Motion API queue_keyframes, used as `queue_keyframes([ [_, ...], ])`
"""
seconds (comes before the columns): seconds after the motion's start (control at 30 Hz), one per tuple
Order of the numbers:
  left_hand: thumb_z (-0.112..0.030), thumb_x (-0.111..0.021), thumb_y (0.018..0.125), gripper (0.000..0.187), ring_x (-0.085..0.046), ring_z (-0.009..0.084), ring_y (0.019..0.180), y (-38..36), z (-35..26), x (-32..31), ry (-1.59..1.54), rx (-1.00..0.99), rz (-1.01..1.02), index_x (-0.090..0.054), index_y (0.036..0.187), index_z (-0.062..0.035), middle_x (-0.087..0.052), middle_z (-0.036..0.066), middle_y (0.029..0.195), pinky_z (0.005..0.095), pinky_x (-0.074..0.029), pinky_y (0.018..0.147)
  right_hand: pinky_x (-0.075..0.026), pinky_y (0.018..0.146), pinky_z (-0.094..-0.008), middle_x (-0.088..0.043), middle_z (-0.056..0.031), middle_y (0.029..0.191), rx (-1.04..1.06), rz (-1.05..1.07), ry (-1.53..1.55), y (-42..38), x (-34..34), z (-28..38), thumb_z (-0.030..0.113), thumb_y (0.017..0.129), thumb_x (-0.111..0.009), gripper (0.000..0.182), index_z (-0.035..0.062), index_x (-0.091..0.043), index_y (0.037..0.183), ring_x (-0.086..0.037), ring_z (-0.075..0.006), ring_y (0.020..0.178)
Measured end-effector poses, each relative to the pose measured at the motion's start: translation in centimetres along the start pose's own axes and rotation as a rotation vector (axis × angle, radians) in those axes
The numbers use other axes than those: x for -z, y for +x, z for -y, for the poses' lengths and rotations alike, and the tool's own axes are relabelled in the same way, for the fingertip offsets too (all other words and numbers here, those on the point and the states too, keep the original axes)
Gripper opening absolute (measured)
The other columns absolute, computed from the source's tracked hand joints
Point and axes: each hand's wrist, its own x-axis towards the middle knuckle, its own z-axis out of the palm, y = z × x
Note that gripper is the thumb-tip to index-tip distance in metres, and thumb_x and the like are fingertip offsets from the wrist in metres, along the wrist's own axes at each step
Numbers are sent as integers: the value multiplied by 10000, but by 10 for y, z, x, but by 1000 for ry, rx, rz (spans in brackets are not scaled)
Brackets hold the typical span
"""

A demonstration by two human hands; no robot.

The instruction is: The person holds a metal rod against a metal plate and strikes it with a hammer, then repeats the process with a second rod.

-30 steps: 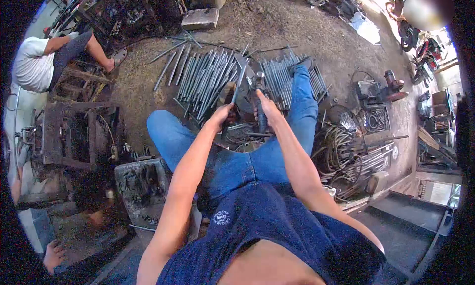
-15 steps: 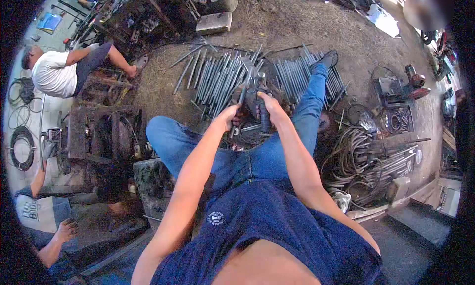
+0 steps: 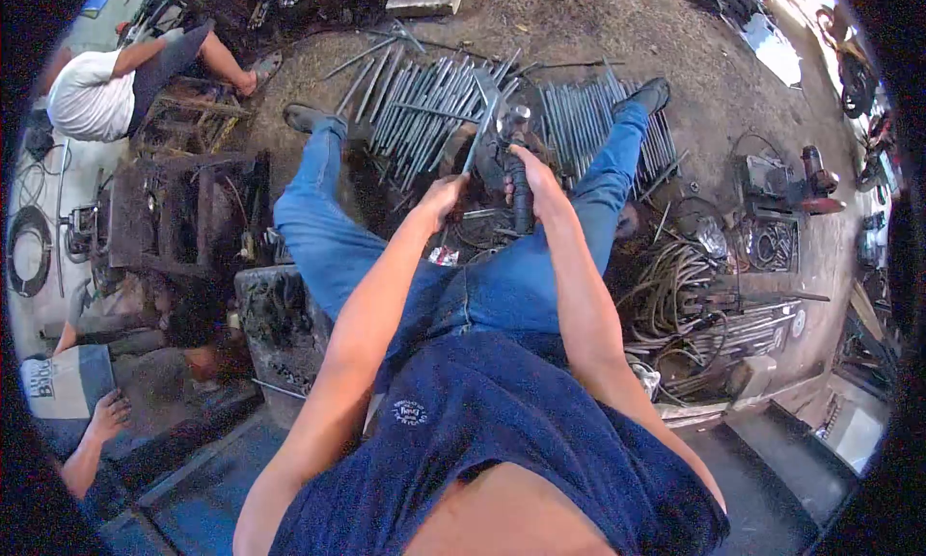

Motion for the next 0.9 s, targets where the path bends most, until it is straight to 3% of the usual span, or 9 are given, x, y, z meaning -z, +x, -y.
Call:
queue_keyframes([
  [0.07,-382,-488,937,462,-580,175,810,17,14,3,-68,-146,-74,-605,1167,1,-645,85,945,313,-458,701,-449,448,-348,-560,-73,579,-36,-5,-31,5,1,-2,419,881,-546,357,75,-592,797,-524,-195,452],
  [0.1,-374,-487,937,510,-576,204,973,23,15,8,-33,-198,-33,-547,1246,28,-630,130,1107,317,-438,848,-450,449,-348,-555,-71,577,-37,-7,-21,4,0,0,423,880,-546,364,74,-585,786,-526,-193,456],
  [0.2,-359,-481,941,500,-578,207,996,15,15,13,166,-239,-145,-548,1233,41,-628,140,1125,313,-436,859,-449,453,-346,-549,-67,579,-30,-35,-26,-3,-8,6,428,882,-541,372,74,-579,776,-524,-191,460],
  [0.27,-328,-474,946,447,-571,182,859,3,12,15,122,-262,-127,-572,1187,35,-641,118,976,335,-438,759,-447,456,-344,-548,-65,583,-55,-65,-60,-2,-7,-3,430,885,-535,374,75,-580,777,-522,-189,460],
  [0.4,-320,-486,944,443,-555,172,800,-1,16,26,108,-230,2,-562,1204,31,-633,100,911,334,-442,731,-435,465,-326,-532,-51,586,-17,-61,-71,6,-5,-9,448,902,-507,399,77,-583,777,-504,-172,462],
  [0.5,-360,-501,940,493,-599,238,960,7,33,31,220,-416,-85,-549,1214,47,-652,173,1026,346,-443,854,-428,447,-323,-522,-47,575,33,-152,-63,-2,-14,-7,523,895,-507,471,83,-579,745,-499,-168,462],
  [0.63,-372,-490,939,500,-594,295,1052,2,41,37,270,-395,-45,-556,1203,48,-634,225,1100,368,-425,909,-426,434,-325,-523,-50,568,38,-231,-54,-4,-14,-14,569,883,-502,527,73,-573,720,-502,-174,463],
  [0.73,-375,-464,949,496,-605,272,1012,1,42,38,394,-388,-96,-575,1171,55,-644,213,1078,358,-428,901,-427,433,-327,-522,-50,566,43,-255,-114,-6,-9,-17,597,875,-500,558,69,-566,705,-508,-176,468],
  [0.9,-416,-445,938,524,-573,455,1013,-8,38,38,470,-391,-139,-617,1020,72,-609,321,1004,469,-442,855,-408,379,-324,-520,-44,549,78,-243,-181,-14,-14,-11,625,870,-491,592,58,-584,727,-488,-179,415],
])
